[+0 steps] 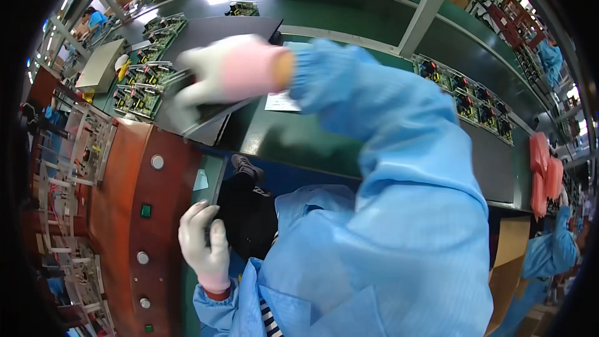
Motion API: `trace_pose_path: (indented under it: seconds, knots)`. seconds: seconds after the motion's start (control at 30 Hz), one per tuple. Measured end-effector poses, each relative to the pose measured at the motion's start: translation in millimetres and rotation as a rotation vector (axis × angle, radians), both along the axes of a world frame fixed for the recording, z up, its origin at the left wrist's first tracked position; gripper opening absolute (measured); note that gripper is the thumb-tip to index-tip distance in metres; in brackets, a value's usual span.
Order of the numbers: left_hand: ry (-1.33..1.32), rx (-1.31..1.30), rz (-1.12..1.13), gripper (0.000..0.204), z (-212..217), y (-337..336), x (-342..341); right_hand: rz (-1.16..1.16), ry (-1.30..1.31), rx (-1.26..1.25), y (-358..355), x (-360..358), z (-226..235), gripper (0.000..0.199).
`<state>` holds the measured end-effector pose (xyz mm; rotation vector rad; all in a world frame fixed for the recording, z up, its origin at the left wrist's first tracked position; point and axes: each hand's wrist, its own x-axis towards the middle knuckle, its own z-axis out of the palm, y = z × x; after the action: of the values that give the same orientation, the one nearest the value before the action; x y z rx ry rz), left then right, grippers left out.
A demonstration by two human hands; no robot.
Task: The person unloads tested circuit boards from a testing fixture onto a conveyor, loads new circuit boards into the fixture by hand, and presses buttons to operate the machine.
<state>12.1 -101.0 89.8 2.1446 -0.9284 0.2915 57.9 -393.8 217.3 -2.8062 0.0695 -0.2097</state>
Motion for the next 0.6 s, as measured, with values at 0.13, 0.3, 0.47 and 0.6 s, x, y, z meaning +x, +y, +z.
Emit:
trace_pose_path:
  seconds: [0.13,0.3,0.47,0.6]
  knots:
    - [0.061,0.035,-0.081,0.023,-28.1,-23.2,2.3,-0.434,0.292,-0.143,-133.3,-53.1,-82.0,0.062]
    - [0.084,0.036,-0.102,0.02,-62.8,-34.7,12.4,-0.647,0.482,-0.308,-206.4,-120.8,-119.3,0.06]
    - [0.056,-0.005,-0.013,0.018,-83.5,-40.4,24.3,-0.601,0.192,-0.091,-210.5,-60.7,-91.5,0.053]
    - [-0.036,0.05,0.206,0.011,-92.8,-30.7,32.8,-0.5,0.036,0.063,-224.1,47.7,-101.2,0.05]
